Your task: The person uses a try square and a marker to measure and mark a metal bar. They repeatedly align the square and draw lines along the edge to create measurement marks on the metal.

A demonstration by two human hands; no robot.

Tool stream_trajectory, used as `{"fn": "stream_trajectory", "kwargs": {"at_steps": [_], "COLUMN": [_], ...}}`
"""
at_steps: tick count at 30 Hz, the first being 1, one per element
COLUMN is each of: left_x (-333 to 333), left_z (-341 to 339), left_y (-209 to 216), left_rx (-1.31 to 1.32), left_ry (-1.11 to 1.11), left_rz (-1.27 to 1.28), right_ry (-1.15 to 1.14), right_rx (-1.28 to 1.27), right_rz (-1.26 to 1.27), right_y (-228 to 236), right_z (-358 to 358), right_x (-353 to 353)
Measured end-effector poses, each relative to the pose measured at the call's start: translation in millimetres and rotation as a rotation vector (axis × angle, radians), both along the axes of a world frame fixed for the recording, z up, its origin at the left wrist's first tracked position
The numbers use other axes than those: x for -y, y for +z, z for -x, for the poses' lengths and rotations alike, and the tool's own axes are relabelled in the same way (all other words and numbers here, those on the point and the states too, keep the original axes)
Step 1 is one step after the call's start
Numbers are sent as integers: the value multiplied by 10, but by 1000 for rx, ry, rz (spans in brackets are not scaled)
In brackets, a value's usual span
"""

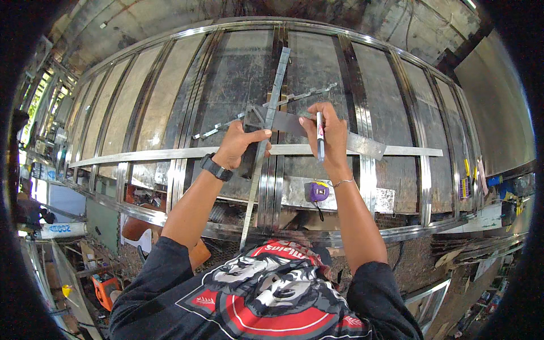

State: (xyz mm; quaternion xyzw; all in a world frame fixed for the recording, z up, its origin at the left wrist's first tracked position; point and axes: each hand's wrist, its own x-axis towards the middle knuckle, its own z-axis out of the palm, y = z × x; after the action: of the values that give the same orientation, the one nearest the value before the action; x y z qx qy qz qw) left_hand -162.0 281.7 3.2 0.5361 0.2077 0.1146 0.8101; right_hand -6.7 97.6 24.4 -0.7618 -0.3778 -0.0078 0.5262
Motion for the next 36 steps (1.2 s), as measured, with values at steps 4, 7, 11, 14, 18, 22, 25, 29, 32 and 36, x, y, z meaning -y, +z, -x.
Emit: {"fn": "stream_trajectory", "kwargs": {"at_steps": [4, 7, 11, 14, 18, 22, 25, 29, 32, 36], "left_x": [19, 8, 8, 34, 68, 81, 82, 116, 156, 214], "left_z": [-16, -39, -35, -7, 7, 24, 62, 139, 143, 190], "left_y": [-36, -68, -85, -71, -100, -136, -106, 56, 90, 125], "left_rx": [22, 32, 53, 54, 45, 74, 99, 67, 111, 137], "left_ry": [10, 17, 25, 36, 55, 76, 85, 83, 17, -9], "left_rz": [15, 16, -35, -10, -110, -153, -130, -131, -42, -21], "right_ry": [-21, -23, 20, 3, 43, 87, 39, 136, 260, 400], "right_rx": [-16, 4, 6, 11, 32, -54, -19, -222, -649, -907], "right_rz": [61, 66, 24, -34, 10, -17, -104, -151, -101, 22], "right_y": [6, 11, 31, 29, 253, 245, 186, 476, 755, 966], "right_z": [-14, -30, -5, -1, -67, -103, -146, -187, -431, -732], "right_x": [-3, -19, -3, 44, 115, 142, 144, 133, 103, 140]}}
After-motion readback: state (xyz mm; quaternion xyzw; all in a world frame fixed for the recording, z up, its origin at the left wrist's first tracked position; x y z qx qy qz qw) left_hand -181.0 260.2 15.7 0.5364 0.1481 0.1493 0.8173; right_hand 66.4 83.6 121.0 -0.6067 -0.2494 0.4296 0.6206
